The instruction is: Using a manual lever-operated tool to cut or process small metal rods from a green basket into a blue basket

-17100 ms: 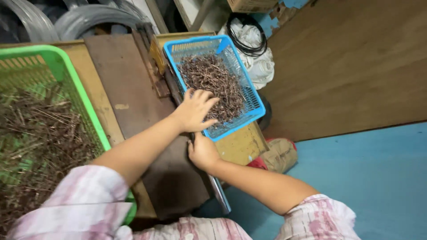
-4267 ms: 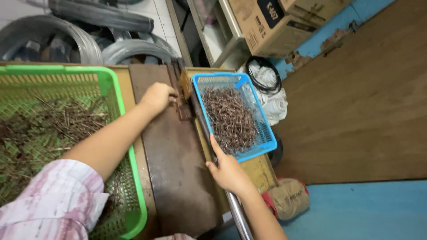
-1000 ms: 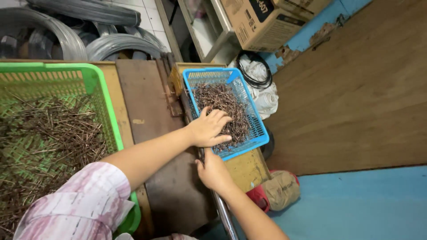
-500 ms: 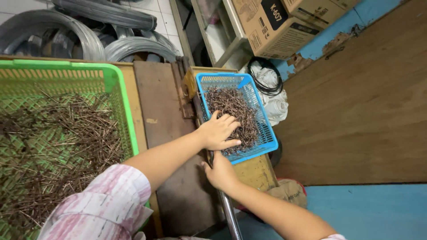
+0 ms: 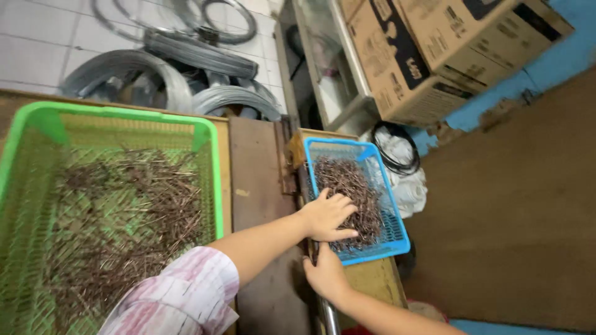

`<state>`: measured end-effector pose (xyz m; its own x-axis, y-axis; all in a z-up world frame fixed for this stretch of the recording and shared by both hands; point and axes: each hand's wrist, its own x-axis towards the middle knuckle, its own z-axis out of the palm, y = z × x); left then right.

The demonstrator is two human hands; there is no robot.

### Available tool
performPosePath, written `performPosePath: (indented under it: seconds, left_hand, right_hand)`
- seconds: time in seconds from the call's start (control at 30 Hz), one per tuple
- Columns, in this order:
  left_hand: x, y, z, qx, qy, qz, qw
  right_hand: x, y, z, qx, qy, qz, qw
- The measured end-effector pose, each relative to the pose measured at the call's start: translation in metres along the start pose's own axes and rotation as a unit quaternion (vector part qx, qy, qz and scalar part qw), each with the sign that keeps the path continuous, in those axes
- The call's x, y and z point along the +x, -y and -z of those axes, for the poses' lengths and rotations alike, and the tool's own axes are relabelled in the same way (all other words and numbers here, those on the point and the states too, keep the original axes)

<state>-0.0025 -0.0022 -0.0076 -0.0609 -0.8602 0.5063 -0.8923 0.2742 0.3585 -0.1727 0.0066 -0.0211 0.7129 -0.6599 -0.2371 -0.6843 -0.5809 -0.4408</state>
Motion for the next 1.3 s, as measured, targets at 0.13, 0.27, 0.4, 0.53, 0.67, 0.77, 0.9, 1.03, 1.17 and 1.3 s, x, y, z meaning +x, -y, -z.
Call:
performPosePath:
  seconds: [0.13, 0.27, 0.4, 0.53, 0.67, 0.77, 0.9, 1.03, 1.17, 1.3]
  left_hand:
    - [-0.001, -0.004, 0.001, -0.002, -0.012, 0.001, 1.000]
    - [-0.001, 0.002, 0.000, 0.010, 0.002, 0.005, 1.000]
    - [0.000, 0.000, -0.001, 0.008, 0.018, 0.006, 1.000]
    - [-0.003, 0.001, -0.009, 0.016, 0.012, 0.010, 1.000]
    - [-0.004, 0.003, -0.008, 0.015, 0.002, -0.003, 1.000]
    - [-0.004, -0.001, -0.002, -0.011, 0.037, -0.002, 0.999]
    - [-0.005, 0.001, -0.009, -0.003, -0.003, -0.006, 1.000]
    - [-0.004, 0.001, -0.004, -0.001, 0.006, -0.005, 1.000]
    - [-0.004, -0.003, -0.006, -0.003, 0.021, -0.001, 1.000]
    - [-0.005, -0.006, -0.010, 0.023, 0.003, 0.002, 1.000]
  right_hand:
    - [0.000, -0.008, -0.002, -0.008, -0.001, 0.022, 1.000]
    - [0.006, -0.011, -0.009, -0.023, -0.022, 0.040, 0.999]
    - [0.009, -0.021, -0.017, -0.050, -0.030, 0.024, 0.998]
    - [0.009, -0.021, -0.022, -0.023, -0.024, 0.027, 0.999]
    - [0.013, -0.030, -0.030, -0.036, -0.038, 0.026, 0.998]
    - [0.014, -0.041, -0.036, -0.043, -0.048, 0.028, 0.998]
    - [0.015, -0.038, -0.035, -0.059, -0.050, 0.024, 0.997]
    - [0.020, -0.047, -0.039, -0.058, -0.045, 0.022, 0.997]
    - [0.018, -0.053, -0.042, -0.064, -0.050, 0.025, 0.996]
    - [0.017, -0.057, -0.045, -0.066, -0.056, 0.027, 0.996]
